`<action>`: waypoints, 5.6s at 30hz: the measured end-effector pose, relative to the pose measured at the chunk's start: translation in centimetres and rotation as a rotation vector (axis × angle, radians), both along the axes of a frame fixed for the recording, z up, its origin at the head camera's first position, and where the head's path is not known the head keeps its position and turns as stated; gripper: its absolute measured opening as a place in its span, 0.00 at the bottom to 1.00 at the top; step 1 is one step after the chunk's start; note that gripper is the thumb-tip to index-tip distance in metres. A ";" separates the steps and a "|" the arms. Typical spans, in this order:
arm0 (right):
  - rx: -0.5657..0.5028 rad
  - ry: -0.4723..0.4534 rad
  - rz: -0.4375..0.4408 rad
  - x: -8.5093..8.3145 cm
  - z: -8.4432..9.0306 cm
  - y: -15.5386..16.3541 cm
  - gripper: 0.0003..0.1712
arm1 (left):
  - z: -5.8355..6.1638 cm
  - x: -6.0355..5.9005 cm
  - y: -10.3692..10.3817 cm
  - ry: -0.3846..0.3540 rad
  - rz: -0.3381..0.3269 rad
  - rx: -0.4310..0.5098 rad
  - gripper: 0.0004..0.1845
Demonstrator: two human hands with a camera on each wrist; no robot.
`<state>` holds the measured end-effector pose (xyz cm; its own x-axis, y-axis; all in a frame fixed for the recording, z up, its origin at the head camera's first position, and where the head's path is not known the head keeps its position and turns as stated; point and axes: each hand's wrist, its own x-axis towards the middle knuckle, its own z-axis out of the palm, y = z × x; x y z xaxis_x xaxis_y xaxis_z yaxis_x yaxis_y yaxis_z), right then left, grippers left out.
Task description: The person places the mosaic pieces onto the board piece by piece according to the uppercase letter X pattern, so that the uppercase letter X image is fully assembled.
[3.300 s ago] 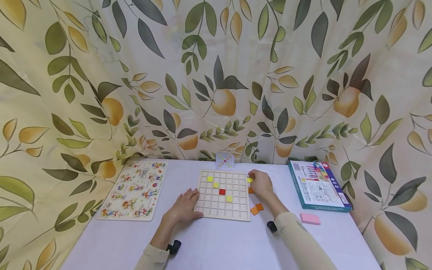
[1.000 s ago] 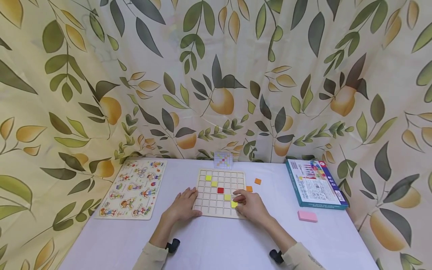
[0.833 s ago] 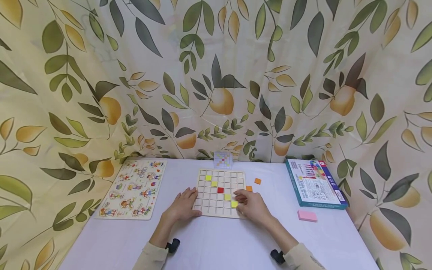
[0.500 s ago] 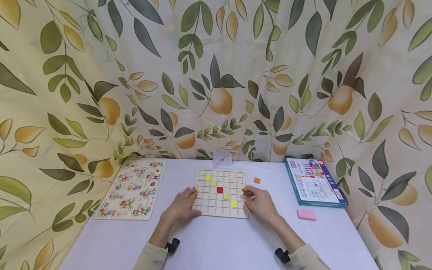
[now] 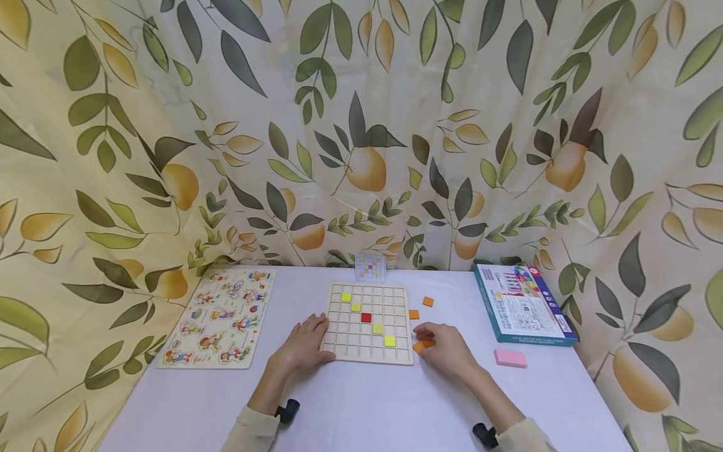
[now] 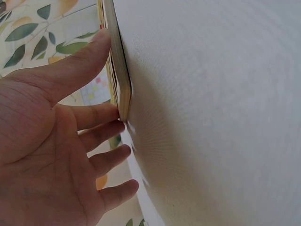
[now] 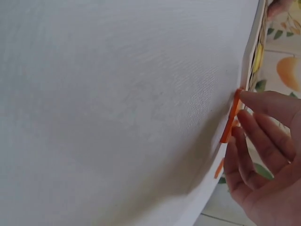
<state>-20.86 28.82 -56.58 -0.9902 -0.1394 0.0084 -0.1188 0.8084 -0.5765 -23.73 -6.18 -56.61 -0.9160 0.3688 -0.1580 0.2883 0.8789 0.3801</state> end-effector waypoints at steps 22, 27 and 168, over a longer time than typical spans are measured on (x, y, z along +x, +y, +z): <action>-0.048 0.026 0.011 -0.9 0.3 0.7 0.33 | 0.3 0.1 -0.1 -0.006 -0.005 0.016 0.48; -0.084 0.081 0.007 -2.0 0.4 0.5 0.33 | 0.2 0.2 -0.1 -0.010 -0.007 0.008 0.49; 0.060 -0.111 0.040 -2.5 1.2 1.7 0.41 | 0.1 -0.2 0.0 -0.013 0.014 0.002 0.48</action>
